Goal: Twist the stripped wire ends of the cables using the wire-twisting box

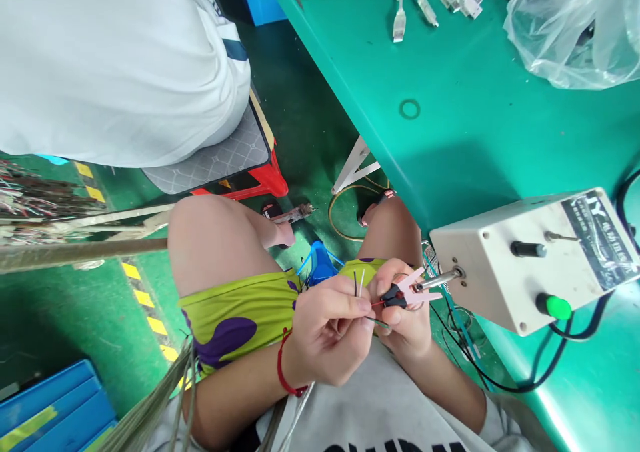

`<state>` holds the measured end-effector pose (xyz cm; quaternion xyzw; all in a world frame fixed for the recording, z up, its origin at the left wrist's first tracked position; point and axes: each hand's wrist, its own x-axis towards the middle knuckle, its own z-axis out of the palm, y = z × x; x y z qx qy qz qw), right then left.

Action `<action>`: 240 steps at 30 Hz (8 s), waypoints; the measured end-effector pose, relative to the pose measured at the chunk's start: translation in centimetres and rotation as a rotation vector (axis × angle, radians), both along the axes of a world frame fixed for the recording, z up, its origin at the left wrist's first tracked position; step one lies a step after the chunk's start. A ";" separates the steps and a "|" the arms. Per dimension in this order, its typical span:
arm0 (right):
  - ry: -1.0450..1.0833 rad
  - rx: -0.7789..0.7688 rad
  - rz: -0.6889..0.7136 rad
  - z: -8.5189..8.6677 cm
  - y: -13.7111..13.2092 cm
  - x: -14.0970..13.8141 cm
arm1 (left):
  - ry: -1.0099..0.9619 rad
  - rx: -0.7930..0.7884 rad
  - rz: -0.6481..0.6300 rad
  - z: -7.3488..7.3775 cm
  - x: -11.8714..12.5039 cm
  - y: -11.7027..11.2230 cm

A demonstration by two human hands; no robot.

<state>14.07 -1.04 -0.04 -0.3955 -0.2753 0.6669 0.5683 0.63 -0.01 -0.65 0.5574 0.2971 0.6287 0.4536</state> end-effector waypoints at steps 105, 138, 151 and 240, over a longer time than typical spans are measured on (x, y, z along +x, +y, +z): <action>-0.144 -0.018 0.006 0.8 -0.8 2.0 | -0.048 0.016 0.017 0.1 0.6 0.7; -0.241 0.025 0.161 2.0 -1.1 5.2 | -0.111 -0.010 0.019 0.2 -0.4 -0.1; -0.138 0.084 0.016 1.9 -0.7 3.9 | -0.132 -0.011 -0.004 0.5 -0.3 -0.1; -0.054 0.096 -0.023 1.3 0.4 1.7 | -0.080 0.011 -0.019 0.5 -0.6 -0.1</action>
